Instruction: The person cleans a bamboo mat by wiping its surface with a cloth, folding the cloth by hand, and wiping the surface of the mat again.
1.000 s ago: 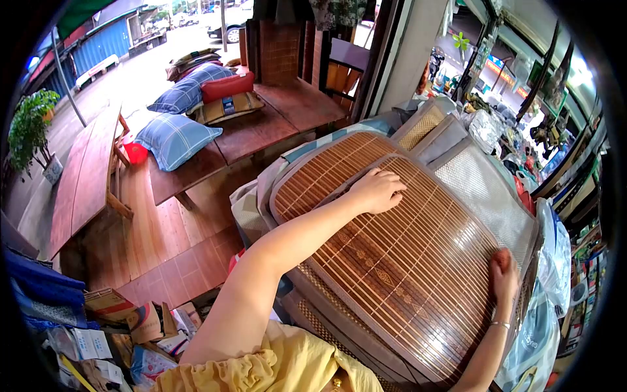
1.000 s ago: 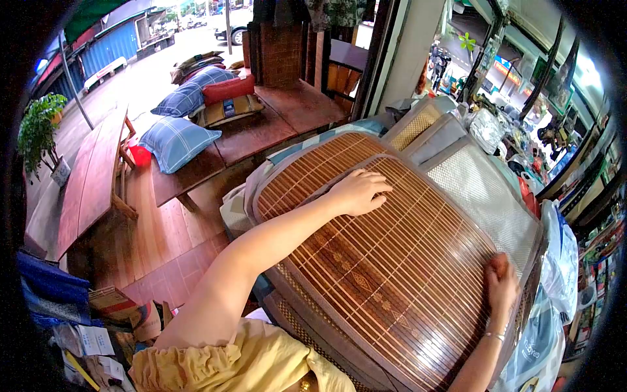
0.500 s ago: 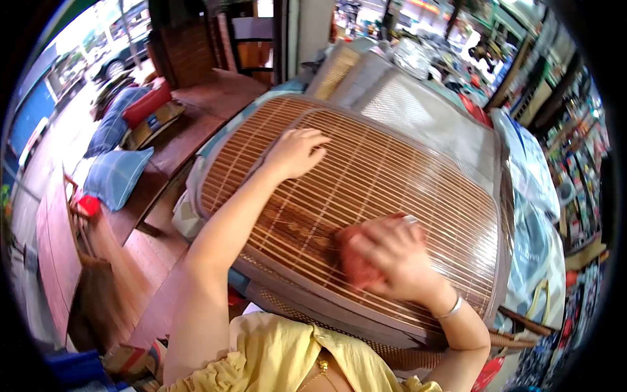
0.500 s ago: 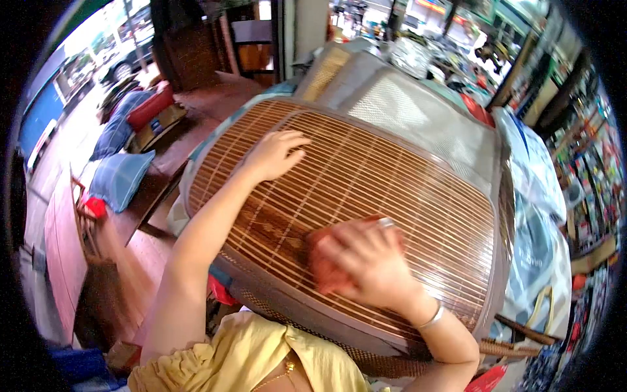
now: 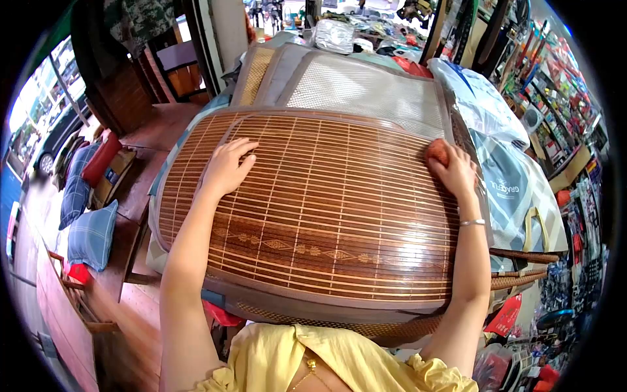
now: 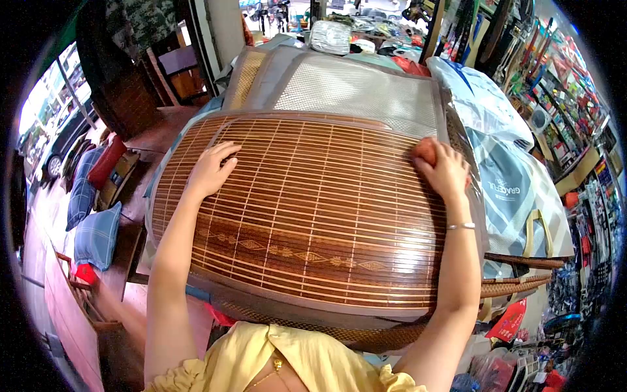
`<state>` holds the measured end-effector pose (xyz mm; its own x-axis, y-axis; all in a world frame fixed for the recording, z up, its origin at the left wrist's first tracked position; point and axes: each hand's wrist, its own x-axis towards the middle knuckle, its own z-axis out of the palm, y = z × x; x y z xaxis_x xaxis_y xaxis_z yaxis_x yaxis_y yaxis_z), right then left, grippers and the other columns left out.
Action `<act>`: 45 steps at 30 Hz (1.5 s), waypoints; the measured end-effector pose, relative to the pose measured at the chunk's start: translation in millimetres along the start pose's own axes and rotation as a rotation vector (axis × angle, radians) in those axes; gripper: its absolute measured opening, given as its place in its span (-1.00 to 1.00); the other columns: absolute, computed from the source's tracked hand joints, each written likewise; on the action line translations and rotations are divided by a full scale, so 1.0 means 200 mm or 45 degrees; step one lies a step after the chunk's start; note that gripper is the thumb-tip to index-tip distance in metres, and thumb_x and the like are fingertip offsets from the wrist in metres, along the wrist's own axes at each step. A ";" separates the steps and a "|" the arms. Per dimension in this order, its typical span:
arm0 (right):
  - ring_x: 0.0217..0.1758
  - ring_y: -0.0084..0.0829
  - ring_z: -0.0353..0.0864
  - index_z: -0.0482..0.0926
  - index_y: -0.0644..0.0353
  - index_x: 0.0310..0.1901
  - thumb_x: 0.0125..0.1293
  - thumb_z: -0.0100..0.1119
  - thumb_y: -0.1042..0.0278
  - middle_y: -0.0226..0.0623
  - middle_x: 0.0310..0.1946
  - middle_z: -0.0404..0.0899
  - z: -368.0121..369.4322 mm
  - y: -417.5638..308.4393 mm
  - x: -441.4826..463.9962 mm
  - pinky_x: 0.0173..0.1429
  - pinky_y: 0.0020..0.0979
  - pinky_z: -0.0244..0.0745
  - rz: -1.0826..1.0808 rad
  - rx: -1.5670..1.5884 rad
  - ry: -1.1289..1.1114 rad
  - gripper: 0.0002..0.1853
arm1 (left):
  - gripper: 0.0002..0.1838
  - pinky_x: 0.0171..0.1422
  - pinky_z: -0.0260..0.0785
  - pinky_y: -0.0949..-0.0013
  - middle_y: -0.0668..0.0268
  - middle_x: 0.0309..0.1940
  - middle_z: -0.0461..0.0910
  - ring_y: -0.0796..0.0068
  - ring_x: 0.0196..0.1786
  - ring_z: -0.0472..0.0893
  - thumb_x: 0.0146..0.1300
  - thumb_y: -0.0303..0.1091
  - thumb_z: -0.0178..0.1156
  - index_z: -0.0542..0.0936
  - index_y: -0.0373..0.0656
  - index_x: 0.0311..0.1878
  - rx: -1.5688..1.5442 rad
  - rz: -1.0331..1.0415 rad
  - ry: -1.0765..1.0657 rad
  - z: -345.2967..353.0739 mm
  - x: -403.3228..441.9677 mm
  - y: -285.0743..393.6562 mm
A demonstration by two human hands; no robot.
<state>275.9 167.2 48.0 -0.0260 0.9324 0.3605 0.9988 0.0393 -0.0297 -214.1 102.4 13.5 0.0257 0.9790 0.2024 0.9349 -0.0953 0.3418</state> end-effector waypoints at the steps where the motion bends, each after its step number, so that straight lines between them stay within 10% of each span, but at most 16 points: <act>1: 0.32 -0.13 0.39 0.40 -0.07 0.32 0.16 0.34 -0.09 -0.20 0.27 0.45 -0.03 -0.07 -0.04 0.39 -0.01 0.16 -0.091 0.025 -0.007 -0.30 | -0.57 0.57 -0.03 0.06 0.28 0.39 0.34 0.25 0.48 0.24 0.44 -0.05 0.00 0.49 0.09 0.29 -0.001 0.009 -0.002 0.00 0.00 0.00; 6: 0.25 -0.14 0.45 0.41 -0.05 0.29 0.04 0.37 0.06 -0.15 0.19 0.47 -0.16 -0.63 -0.33 0.35 -0.03 0.27 -1.169 0.569 -0.101 -0.28 | -0.58 0.57 -0.02 0.08 0.26 0.38 0.36 0.24 0.47 0.25 0.42 -0.08 0.01 0.50 0.06 0.28 -0.020 -0.004 0.010 0.00 0.00 0.01; 11: 0.25 -0.18 0.42 0.41 -0.04 0.30 0.04 0.31 -0.28 -0.21 0.20 0.44 -0.22 -0.83 -0.58 0.30 -0.06 0.25 -1.744 0.825 -0.145 -0.18 | -0.57 0.55 0.02 0.12 0.24 0.37 0.37 0.21 0.46 0.26 0.40 -0.10 0.03 0.51 0.04 0.28 -0.025 -0.021 0.032 0.00 -0.01 0.01; 23: 0.32 -0.11 0.37 0.40 -0.10 0.33 0.14 0.28 -0.18 -0.22 0.24 0.47 0.00 -0.10 0.00 0.39 -0.01 0.11 -0.142 0.160 -0.020 -0.27 | -0.58 0.53 0.06 0.11 0.20 0.33 0.41 0.18 0.44 0.29 0.37 -0.10 0.07 0.54 0.02 0.24 -0.044 0.013 0.078 0.00 -0.02 0.01; 27: 0.34 -0.13 0.36 0.33 -0.11 0.36 0.16 0.30 -0.16 -0.17 0.27 0.43 -0.09 -0.32 -0.12 0.42 0.04 0.11 -0.303 0.107 -0.190 -0.25 | -0.58 0.53 0.06 0.11 0.21 0.34 0.41 0.19 0.44 0.29 0.38 -0.10 0.06 0.54 0.02 0.24 -0.049 0.032 0.086 0.01 -0.01 0.00; 35: 0.32 -0.16 0.36 0.39 -0.02 0.32 0.08 0.31 -0.21 -0.17 0.26 0.40 -0.23 -0.79 -0.54 0.35 -0.03 0.20 -1.665 0.716 -0.141 -0.21 | -0.58 0.54 0.03 0.11 0.22 0.34 0.40 0.20 0.44 0.28 0.39 -0.09 0.04 0.53 0.03 0.25 -0.032 0.000 0.058 0.00 -0.02 0.01; 45: 0.33 -0.15 0.38 0.38 -0.07 0.34 0.13 0.29 -0.22 -0.22 0.20 0.50 0.01 -0.21 -0.02 0.38 0.01 0.16 -0.306 0.102 0.028 -0.23 | -0.59 0.53 0.06 0.12 0.23 0.34 0.41 0.19 0.44 0.29 0.37 -0.11 0.07 0.54 0.03 0.24 -0.053 0.017 0.073 0.00 -0.02 0.01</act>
<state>233.6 161.8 45.5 -0.2603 0.8849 0.3861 0.9576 0.2878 -0.0140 -212.7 98.2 12.6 0.0167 0.9656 0.2594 0.9191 -0.1169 0.3762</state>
